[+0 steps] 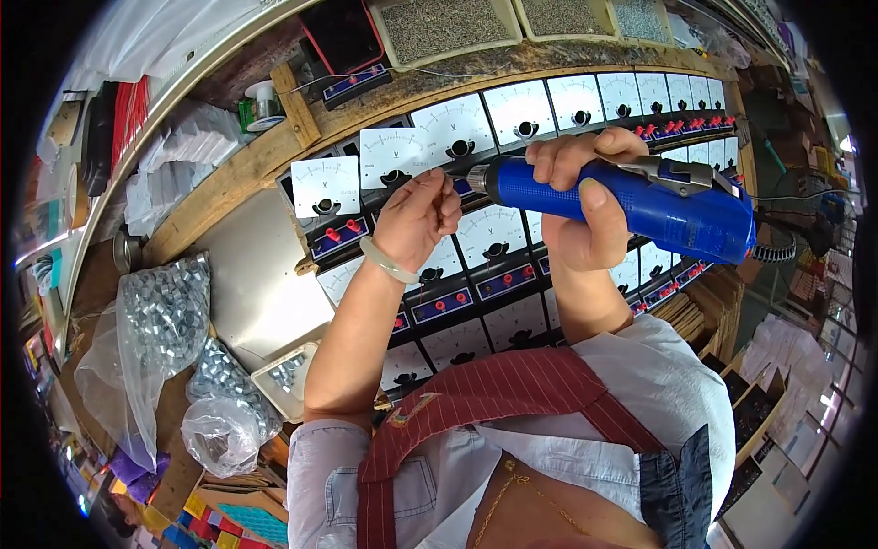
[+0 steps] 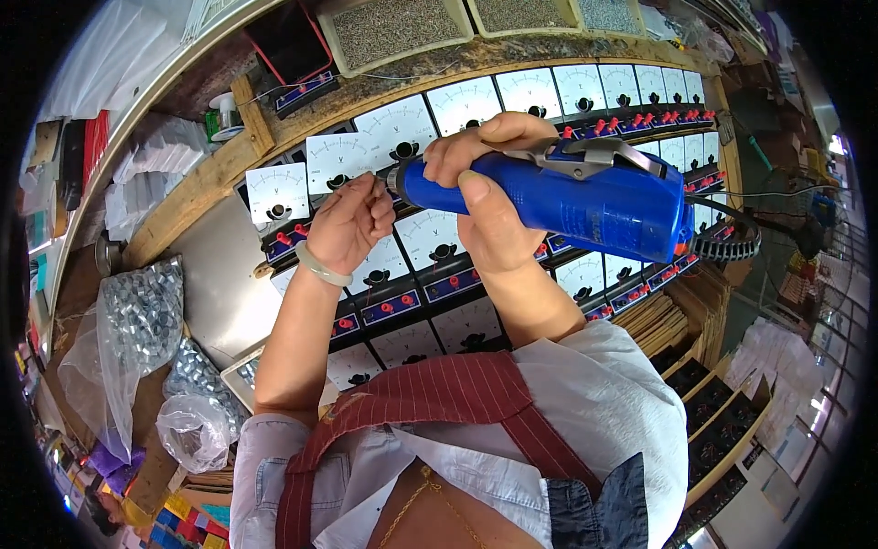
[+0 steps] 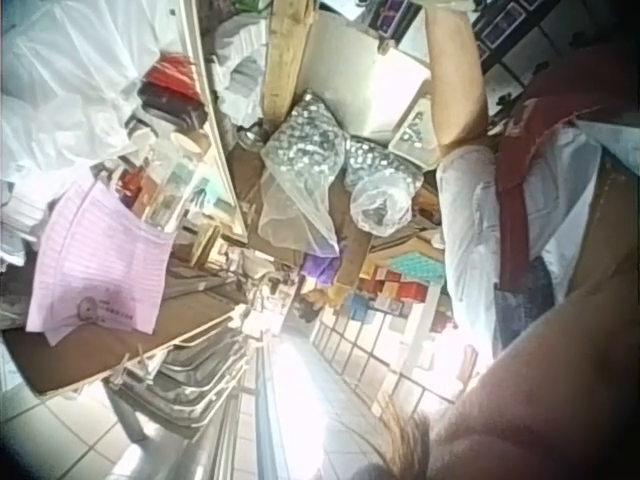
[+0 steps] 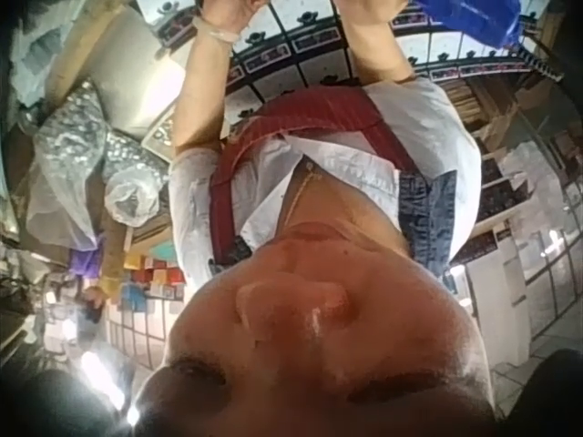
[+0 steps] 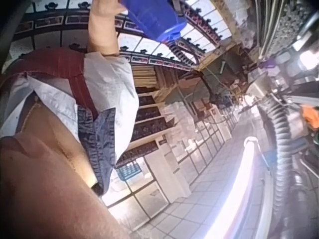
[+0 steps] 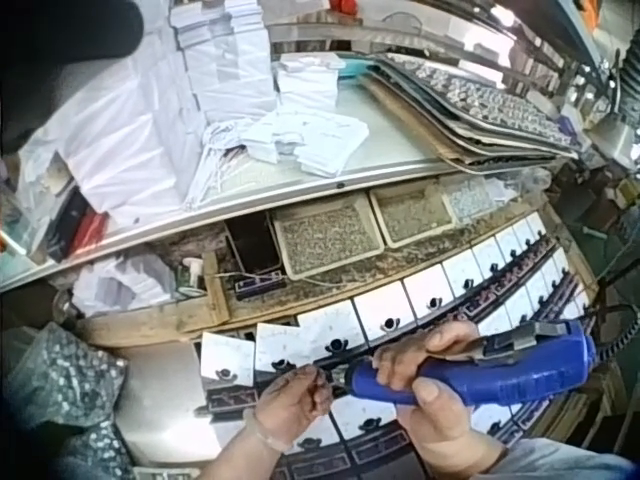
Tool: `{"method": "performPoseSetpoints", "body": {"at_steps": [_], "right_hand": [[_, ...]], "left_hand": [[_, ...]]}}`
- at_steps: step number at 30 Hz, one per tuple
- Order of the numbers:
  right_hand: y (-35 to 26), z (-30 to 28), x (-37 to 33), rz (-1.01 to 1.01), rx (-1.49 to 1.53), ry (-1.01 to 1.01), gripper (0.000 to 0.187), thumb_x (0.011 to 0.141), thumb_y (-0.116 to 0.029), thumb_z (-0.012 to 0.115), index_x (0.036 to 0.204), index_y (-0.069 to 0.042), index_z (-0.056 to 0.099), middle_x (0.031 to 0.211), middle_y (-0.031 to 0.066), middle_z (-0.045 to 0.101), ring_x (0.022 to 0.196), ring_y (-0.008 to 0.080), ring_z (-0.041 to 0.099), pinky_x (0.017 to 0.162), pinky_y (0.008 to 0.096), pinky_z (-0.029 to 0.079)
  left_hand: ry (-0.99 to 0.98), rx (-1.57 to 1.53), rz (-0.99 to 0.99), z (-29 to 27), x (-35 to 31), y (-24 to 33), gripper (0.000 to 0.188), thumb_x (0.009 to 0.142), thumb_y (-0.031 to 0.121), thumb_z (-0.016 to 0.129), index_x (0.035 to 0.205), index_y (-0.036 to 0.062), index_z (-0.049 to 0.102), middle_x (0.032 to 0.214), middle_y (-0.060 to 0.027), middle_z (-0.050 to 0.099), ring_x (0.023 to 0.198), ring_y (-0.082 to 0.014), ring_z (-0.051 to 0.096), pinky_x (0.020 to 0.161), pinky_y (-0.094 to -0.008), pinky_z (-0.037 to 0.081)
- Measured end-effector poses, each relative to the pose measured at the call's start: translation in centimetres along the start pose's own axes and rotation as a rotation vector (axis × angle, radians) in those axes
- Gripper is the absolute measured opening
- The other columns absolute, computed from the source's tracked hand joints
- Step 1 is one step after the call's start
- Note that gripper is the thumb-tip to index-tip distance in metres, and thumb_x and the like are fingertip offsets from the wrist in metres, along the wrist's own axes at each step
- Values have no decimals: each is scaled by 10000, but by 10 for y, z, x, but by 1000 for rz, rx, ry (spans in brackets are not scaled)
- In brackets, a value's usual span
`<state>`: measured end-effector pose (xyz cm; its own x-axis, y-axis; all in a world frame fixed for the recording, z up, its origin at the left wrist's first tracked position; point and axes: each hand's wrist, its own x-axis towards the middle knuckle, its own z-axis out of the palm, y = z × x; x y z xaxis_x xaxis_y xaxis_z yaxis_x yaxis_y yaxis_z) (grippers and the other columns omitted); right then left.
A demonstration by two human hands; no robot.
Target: Assembling analog meter components using an electric screwdriver.
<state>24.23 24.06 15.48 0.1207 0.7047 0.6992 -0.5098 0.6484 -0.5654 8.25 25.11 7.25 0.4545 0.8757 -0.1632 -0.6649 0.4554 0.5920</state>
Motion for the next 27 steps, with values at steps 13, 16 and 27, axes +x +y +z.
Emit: {"method": "performPoseSetpoints", "body": {"at_steps": [13,16,27], "right_hand": [[15,-5,0,2,29,8,341,769,-103,586,1039,-32,390,707,103,538,652,202,525,712,396,443],[34,-12,4,-54,-107,35,313,754,-41,535,1030,-4,391,724,123,555,674,228,542,712,399,452],[72,-25,5,82,-324,58,291,738,9,504,1009,27,396,737,151,578,706,227,569,728,350,461]], "left_hand": [[26,-132,-47,-4,13,-7,302,911,317,461,737,76,512,576,9,392,490,-98,326,454,-198,284],[184,113,-55,8,9,3,281,934,215,382,999,-11,537,665,-28,485,562,-102,408,527,-193,323],[361,1229,364,-20,29,41,220,849,79,414,1046,1,471,611,-116,536,531,-189,508,528,-306,409]]}}
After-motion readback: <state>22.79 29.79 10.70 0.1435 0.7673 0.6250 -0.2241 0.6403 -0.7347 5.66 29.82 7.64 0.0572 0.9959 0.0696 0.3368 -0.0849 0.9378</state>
